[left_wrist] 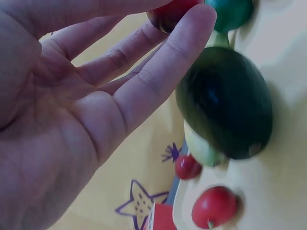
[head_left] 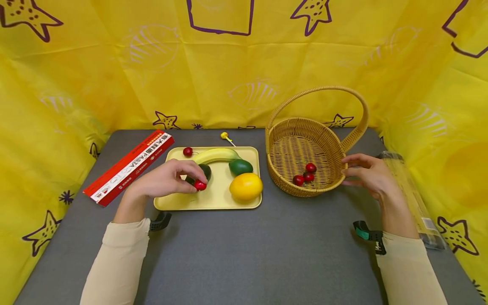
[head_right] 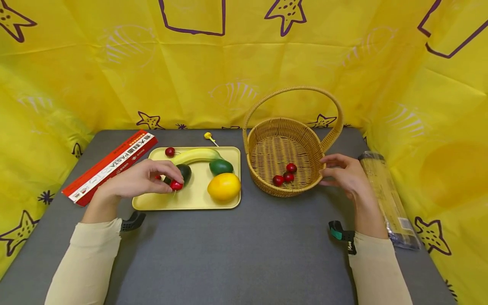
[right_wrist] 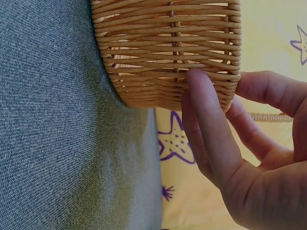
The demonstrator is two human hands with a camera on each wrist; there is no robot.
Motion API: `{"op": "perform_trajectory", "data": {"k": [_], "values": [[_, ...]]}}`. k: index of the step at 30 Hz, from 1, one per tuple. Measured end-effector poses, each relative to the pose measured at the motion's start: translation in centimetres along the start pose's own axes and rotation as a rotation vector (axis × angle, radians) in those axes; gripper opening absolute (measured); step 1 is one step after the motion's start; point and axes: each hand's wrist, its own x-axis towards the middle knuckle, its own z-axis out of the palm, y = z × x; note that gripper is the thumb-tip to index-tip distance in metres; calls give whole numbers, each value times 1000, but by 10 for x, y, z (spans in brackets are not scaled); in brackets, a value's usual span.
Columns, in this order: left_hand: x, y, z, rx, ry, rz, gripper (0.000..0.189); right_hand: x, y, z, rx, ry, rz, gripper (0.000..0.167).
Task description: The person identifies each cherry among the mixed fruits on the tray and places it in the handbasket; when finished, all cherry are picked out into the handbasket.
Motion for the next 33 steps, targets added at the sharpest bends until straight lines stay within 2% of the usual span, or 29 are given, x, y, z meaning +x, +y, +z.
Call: {"op": "perform_trajectory", "data": {"k": [7,14,19,24,33], "values": [[21,17,5,-23,-25,33,26,0,0,-2,40,-11,-3,31],[45,32,10,-35,-44,81,26,-2,-1,-2,37,-3,-3,40],[63,43,13,-49,-77,100,26,-1,0,-2,46,-12,-4,34],[80,53,17,-21,-90,140,27,0,1,-2,55,-19,1,29],[108,73,24,-33,-113,206,26,0,1,-2,40,-14,-6,29]]}}
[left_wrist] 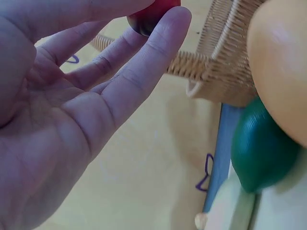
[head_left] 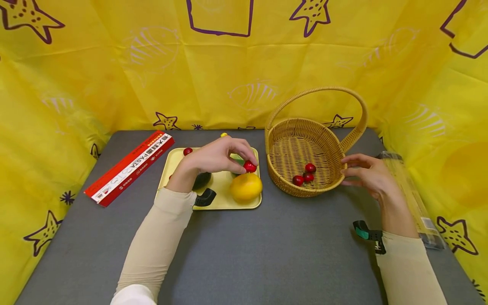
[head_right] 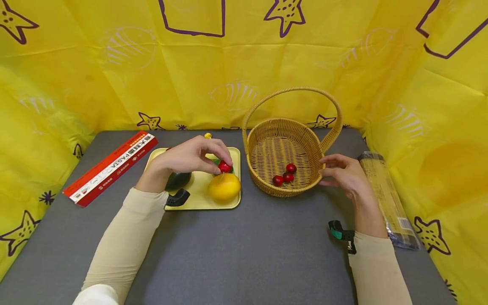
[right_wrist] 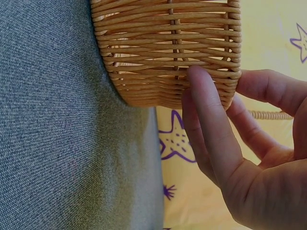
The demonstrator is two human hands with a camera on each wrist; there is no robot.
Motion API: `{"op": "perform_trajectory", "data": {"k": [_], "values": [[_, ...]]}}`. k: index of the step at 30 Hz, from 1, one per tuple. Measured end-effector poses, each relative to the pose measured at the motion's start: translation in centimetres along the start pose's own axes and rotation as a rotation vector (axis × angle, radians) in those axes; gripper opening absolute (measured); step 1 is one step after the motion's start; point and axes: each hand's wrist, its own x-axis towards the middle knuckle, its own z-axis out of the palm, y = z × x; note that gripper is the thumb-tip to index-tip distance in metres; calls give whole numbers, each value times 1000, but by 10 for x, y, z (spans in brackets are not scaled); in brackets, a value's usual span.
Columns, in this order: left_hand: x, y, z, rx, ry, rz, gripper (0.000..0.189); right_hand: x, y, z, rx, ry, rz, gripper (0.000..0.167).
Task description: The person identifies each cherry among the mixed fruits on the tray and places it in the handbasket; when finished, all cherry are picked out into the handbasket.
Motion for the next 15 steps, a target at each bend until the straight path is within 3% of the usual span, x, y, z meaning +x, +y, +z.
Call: {"op": "perform_trajectory", "data": {"k": [15], "values": [[36,17,8,12,-34,30,26,0,0,0,19,2,0,28]]}}
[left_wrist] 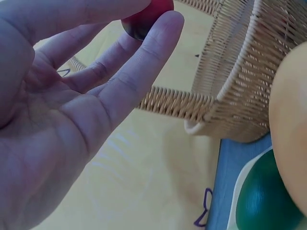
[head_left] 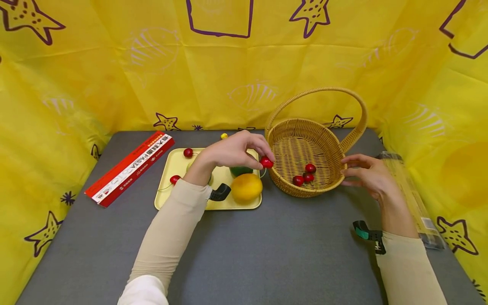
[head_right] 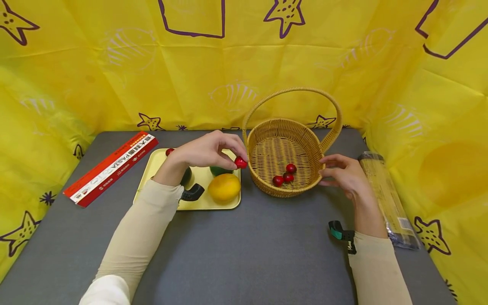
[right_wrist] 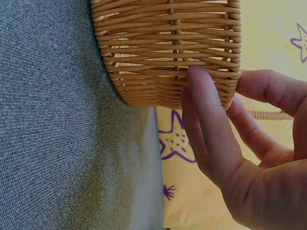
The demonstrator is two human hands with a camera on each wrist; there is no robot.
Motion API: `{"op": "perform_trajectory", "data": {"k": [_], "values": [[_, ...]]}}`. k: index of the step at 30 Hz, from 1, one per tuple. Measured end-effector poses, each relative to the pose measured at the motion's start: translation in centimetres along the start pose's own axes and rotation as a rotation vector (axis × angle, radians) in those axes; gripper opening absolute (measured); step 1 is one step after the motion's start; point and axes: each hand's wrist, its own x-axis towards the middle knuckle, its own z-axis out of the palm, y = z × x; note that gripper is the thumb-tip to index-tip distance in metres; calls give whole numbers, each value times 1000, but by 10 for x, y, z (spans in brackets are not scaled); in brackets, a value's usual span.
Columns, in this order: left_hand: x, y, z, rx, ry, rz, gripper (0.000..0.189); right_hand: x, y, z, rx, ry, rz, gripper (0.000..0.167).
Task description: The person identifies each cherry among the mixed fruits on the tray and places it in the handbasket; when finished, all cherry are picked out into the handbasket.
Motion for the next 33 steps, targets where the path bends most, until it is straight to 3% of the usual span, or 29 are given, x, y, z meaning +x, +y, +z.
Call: {"op": "perform_trajectory", "data": {"k": [18,33], "values": [[51,9,11,-52,-26,54,27,0,-1,-1,20,0,9,28],[90,7,20,-123,-24,29,28,1,0,1,27,4,5,29]]}}
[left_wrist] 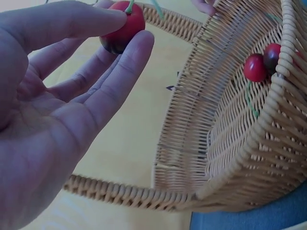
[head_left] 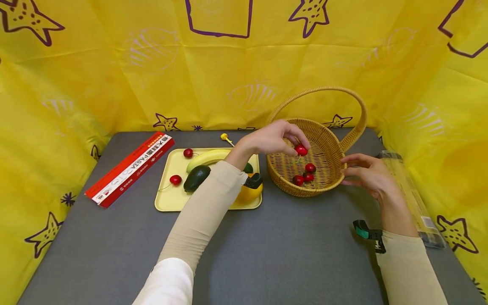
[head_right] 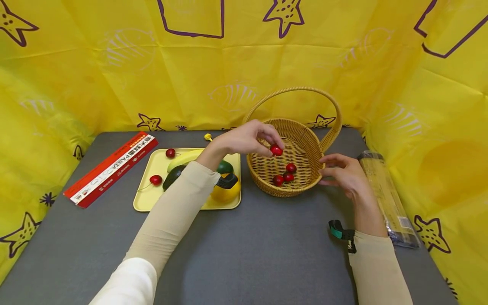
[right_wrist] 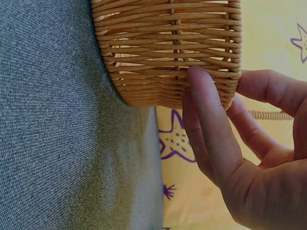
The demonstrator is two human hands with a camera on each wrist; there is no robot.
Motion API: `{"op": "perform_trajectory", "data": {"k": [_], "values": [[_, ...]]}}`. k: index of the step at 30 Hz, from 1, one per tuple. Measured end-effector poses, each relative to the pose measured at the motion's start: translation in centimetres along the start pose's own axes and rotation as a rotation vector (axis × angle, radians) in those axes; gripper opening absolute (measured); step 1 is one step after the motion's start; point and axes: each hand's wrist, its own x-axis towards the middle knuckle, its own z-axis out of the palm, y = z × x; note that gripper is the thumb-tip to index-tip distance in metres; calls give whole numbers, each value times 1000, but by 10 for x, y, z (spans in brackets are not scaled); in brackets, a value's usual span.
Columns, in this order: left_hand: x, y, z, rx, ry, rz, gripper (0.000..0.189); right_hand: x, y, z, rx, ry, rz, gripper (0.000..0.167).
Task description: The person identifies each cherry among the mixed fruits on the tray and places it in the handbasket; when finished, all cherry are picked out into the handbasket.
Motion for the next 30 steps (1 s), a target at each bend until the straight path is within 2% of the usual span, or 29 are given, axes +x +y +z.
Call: {"op": "perform_trajectory", "data": {"k": [5,12,23,30], "values": [[13,-2,3,-10,-9,-11,28,-1,0,0,-7,6,-1,29],[30,0,5,-70,-28,-87,29,-2,0,0,-1,8,4,29],[51,-6,10,-40,-23,-126,32,-1,-1,3,-42,21,16,31],[60,-13,10,31,-44,-205,35,-3,-3,3,-34,26,8,32]]}}
